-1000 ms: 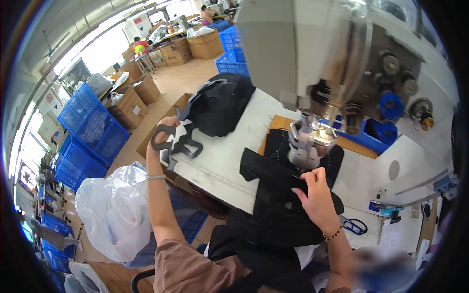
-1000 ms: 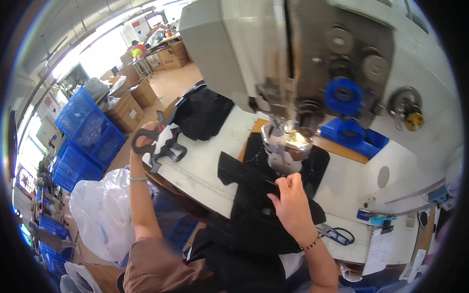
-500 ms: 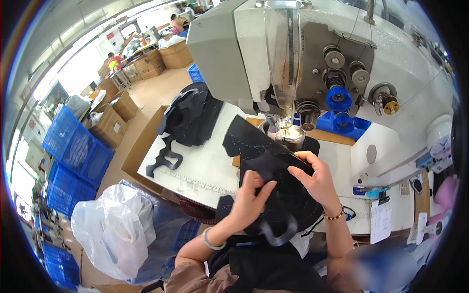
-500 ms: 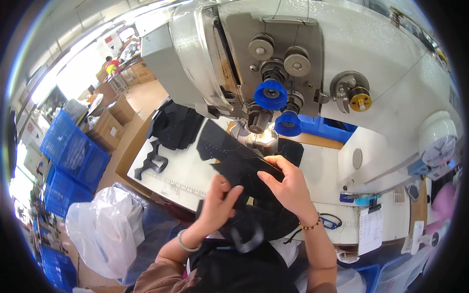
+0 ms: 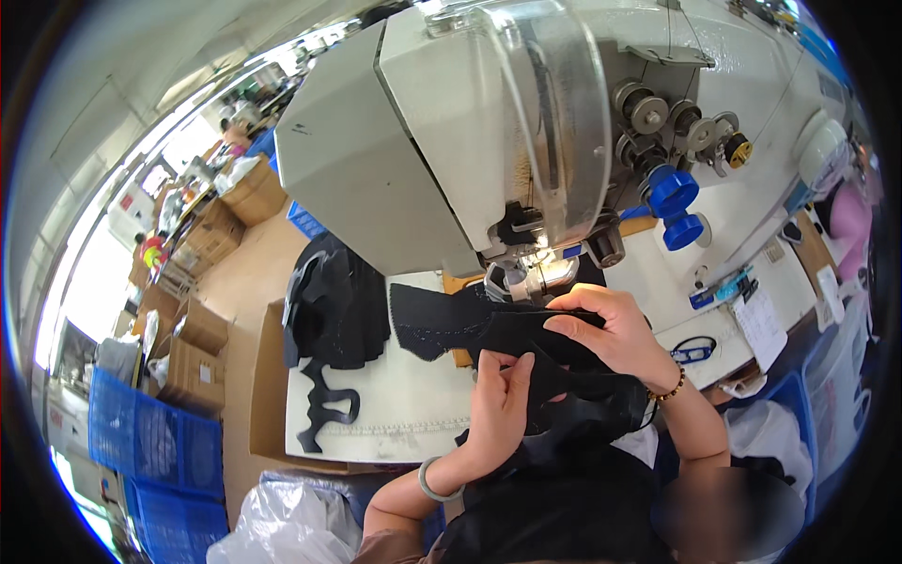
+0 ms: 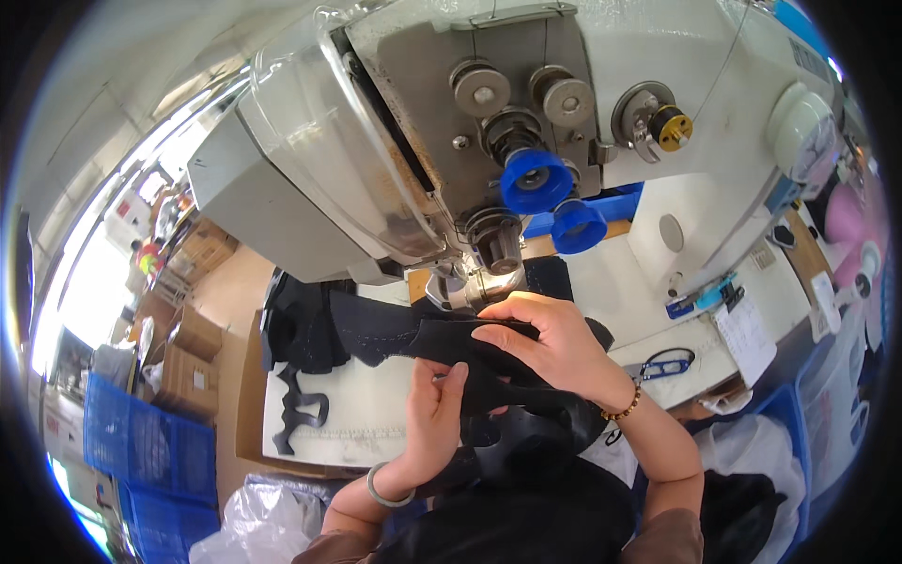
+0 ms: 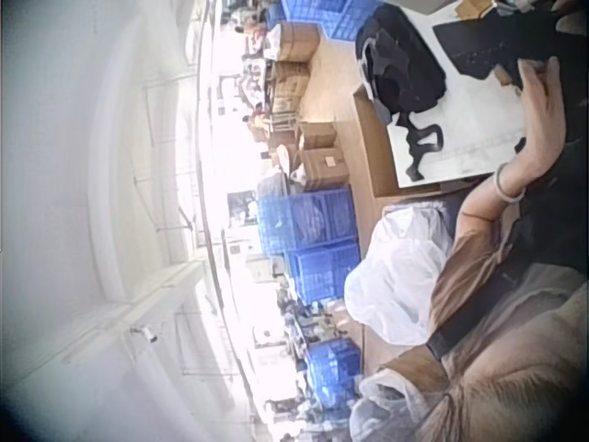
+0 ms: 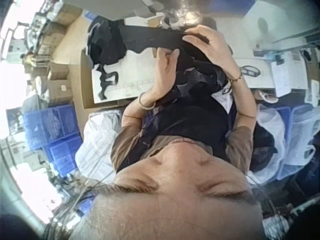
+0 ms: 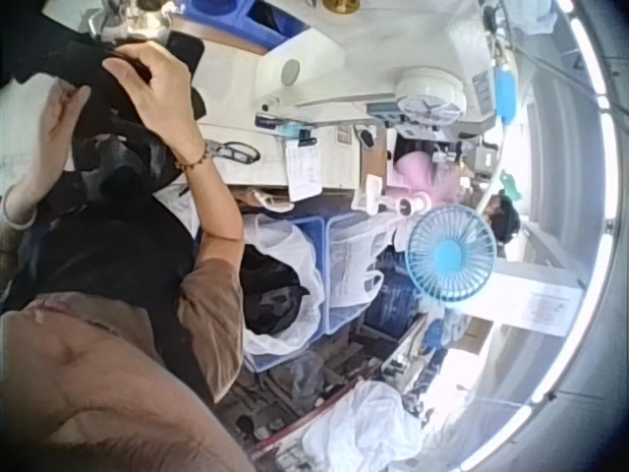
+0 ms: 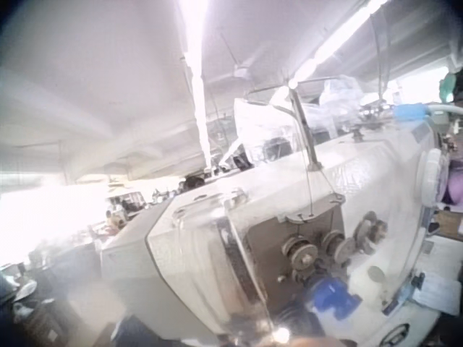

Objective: The person takes fabric pieces from a stack and feeds them through a sewing machine to stitch them together.

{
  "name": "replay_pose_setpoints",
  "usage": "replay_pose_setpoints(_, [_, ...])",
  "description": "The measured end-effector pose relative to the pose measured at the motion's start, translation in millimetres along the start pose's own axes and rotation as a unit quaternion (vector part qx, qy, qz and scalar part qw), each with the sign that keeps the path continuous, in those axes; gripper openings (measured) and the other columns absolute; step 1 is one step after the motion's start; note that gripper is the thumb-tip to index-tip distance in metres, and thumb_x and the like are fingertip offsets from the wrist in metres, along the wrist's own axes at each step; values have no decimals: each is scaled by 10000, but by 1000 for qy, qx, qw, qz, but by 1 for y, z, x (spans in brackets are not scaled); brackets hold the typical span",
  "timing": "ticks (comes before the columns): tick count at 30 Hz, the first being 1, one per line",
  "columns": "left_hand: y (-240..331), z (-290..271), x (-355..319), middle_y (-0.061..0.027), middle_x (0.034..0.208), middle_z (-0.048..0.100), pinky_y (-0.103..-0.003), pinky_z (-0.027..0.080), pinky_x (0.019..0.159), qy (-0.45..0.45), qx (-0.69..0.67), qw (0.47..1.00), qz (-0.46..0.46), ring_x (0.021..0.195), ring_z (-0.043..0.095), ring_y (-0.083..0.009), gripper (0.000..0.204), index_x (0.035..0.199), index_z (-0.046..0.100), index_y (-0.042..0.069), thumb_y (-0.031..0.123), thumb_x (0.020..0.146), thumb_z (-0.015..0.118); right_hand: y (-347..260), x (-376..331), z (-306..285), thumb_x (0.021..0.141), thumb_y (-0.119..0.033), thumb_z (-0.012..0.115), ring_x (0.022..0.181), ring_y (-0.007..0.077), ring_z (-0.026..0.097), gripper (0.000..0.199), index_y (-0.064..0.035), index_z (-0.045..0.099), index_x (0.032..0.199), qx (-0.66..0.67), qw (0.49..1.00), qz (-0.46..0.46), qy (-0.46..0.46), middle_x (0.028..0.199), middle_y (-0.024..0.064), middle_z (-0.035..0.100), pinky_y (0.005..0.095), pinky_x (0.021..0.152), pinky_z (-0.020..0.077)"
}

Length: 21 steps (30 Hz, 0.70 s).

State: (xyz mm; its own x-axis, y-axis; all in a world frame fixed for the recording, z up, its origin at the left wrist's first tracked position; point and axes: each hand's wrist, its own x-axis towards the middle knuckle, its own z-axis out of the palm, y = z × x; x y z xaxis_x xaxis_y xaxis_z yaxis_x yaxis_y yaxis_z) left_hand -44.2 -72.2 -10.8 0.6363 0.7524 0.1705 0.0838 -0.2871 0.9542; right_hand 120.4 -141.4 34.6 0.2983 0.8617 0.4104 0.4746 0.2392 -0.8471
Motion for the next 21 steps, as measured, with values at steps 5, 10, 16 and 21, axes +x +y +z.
replay_pose_setpoints(5, [16,-15,9,-74,564,531,-272,372,460,18,69,996,45,457,483,-134,222,821,437,7,162,911,567,-4,2,9,817,-189,680,730,151,614,218,-1,649,923,11,999,-5,33,819,83,648,255,659,470])
replay_pose_setpoints(10, [25,-52,19,-53,635,565,-291,406,518,131,330,859,368,535,519,-190,229,728,522,45,96,735,745,-8,3,-7,797,-152,699,686,140,595,182,-4,655,892,-14,1000,-16,-1,758,70,632,246,609,450])
replay_pose_setpoints(16, [75,-52,44,-78,763,627,-256,461,648,-40,241,922,300,646,582,-164,322,1034,573,27,30,744,712,-36,12,-32,782,-164,693,680,199,560,183,-47,657,917,-170,971,-124,-109,746,52,593,313,674,402])
replay_pose_setpoints(21, [43,-39,47,-37,796,654,-234,455,695,-25,103,989,103,750,615,-122,318,1128,550,62,79,828,655,-33,-2,-31,774,-182,700,701,213,561,213,-50,582,893,-455,846,-229,159,879,44,572,323,694,423])
